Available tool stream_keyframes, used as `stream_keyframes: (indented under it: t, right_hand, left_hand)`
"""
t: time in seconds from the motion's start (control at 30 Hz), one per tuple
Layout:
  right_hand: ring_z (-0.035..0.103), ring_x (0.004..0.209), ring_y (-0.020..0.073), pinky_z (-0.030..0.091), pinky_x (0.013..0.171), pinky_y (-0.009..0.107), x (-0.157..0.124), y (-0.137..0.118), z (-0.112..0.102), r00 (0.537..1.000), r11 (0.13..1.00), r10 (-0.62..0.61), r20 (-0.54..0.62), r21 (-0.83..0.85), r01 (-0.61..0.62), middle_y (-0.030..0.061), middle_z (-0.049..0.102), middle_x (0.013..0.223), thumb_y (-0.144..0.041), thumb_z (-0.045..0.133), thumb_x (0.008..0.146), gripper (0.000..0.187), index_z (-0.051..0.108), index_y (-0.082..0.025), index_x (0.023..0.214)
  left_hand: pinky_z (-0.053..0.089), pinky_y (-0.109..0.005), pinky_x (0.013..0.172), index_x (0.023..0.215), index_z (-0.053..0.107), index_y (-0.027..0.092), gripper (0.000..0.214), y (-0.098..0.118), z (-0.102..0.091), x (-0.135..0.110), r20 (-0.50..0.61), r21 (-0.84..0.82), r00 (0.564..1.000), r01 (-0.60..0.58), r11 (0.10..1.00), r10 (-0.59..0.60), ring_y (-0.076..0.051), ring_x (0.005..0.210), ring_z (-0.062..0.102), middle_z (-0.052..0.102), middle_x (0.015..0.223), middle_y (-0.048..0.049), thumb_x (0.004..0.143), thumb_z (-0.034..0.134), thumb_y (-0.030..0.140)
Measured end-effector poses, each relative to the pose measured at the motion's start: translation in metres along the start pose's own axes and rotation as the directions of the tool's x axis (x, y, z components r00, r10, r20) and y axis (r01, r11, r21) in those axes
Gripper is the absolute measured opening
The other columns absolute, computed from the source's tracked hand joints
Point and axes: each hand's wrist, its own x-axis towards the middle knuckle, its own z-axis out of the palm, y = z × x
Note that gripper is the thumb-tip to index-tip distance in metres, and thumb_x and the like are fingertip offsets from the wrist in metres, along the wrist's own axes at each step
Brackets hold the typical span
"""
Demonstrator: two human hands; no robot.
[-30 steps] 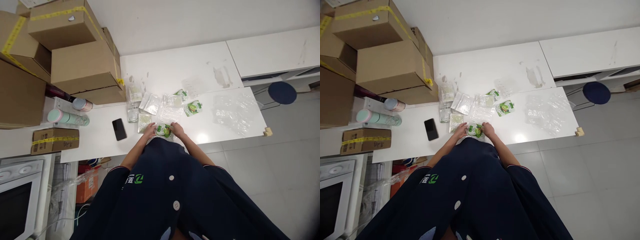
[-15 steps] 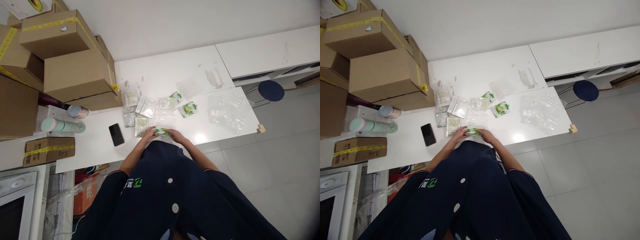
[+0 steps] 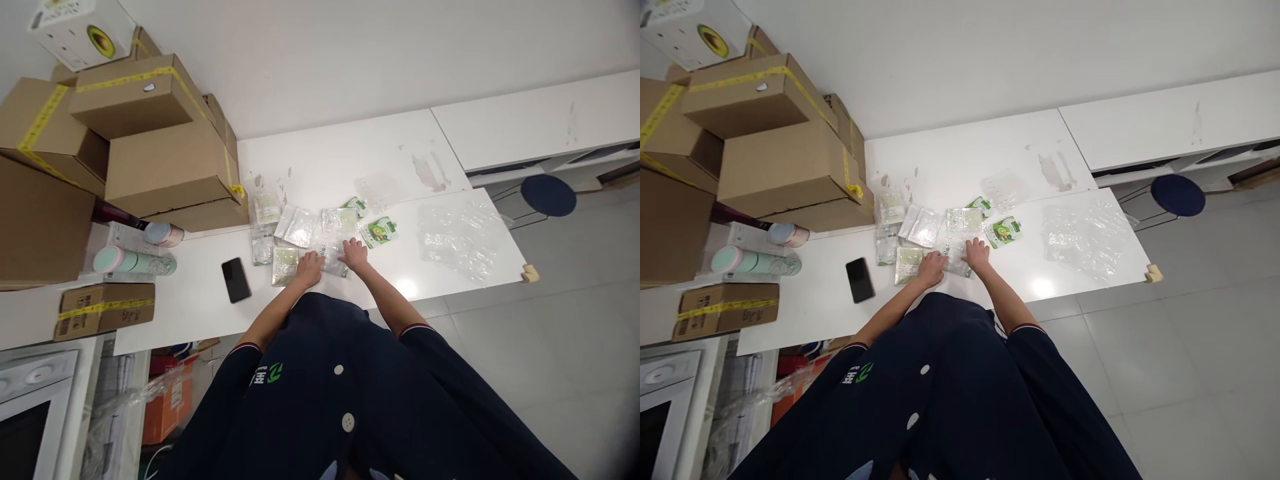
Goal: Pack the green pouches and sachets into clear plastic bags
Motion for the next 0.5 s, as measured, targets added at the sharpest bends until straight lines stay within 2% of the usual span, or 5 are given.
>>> stream_keyframes:
  t: [0.1, 0.2, 0.3, 0.4, 0.5]
  right_hand:
    - [0.047, 0.121, 0.0360, 0.040, 0.097, 0.049, -0.030, 0.001, 0.016, 0.983, 0.984, -0.159, -0.089, -0.094, 0.151, 0.0235, 0.052, 0.129, -0.035, 0.052, 0.092, 0.036, 0.056, -0.014, 0.120]
    - [0.037, 0.135, 0.0350, 0.034, 0.107, 0.049, -0.057, 0.012, 0.036, 0.948, 0.945, -0.318, -0.012, -0.086, 0.316, 0.0205, 0.043, 0.144, -0.033, 0.059, 0.087, 0.052, 0.049, -0.015, 0.135]
    - [0.025, 0.145, 0.0301, 0.026, 0.114, 0.049, -0.067, 0.028, 0.048, 0.943, 0.943, -0.332, -0.037, -0.053, 0.330, 0.0156, 0.032, 0.155, -0.018, 0.054, 0.083, 0.067, 0.036, -0.015, 0.147]
    - [0.032, 0.143, 0.0255, 0.031, 0.114, 0.045, -0.065, 0.043, 0.046, 0.947, 0.942, -0.315, -0.068, 0.099, 0.320, 0.0123, 0.040, 0.152, -0.008, 0.046, 0.080, 0.064, 0.044, -0.016, 0.144]
    - [0.047, 0.132, 0.0237, 0.038, 0.110, 0.042, -0.063, 0.056, 0.032, 0.949, 0.885, -0.316, -0.025, 0.352, 0.304, 0.0098, 0.053, 0.142, -0.015, 0.050, 0.081, 0.051, 0.057, -0.019, 0.132]
  left_hand:
    - [0.015, -0.049, 0.115, 0.138, 0.047, 0.021, 0.065, -0.002, 0.011, 0.005, 0.065, 0.042, 0.995, -0.085, 0.996, 0.082, -0.031, 0.142, 0.023, 0.034, 0.150, -0.0154, 0.077, 0.053, 0.002]
    - [0.019, -0.050, 0.113, 0.139, 0.045, 0.020, 0.056, -0.002, 0.017, 0.014, 0.052, 0.017, 0.998, -0.046, 0.999, 0.045, -0.030, 0.144, 0.021, 0.032, 0.152, -0.0179, 0.086, 0.042, 0.004]
    - [0.023, -0.050, 0.110, 0.135, 0.050, 0.020, 0.048, 0.003, 0.013, 0.020, 0.049, -0.057, 0.999, 0.020, 0.998, -0.017, -0.031, 0.141, 0.026, 0.038, 0.147, -0.0195, 0.089, 0.041, 0.009]
    - [0.024, -0.049, 0.108, 0.125, 0.057, 0.019, 0.042, 0.007, 0.004, 0.017, 0.098, -0.104, 0.994, 0.053, 0.993, -0.042, -0.033, 0.132, 0.037, 0.052, 0.133, -0.0196, 0.085, 0.050, 0.011]
    - [0.028, -0.047, 0.105, 0.109, 0.066, 0.021, 0.032, 0.006, -0.007, 0.007, 0.148, -0.130, 0.987, 0.082, 0.988, -0.062, -0.033, 0.121, 0.047, 0.063, 0.113, -0.0145, 0.078, 0.059, 0.013]
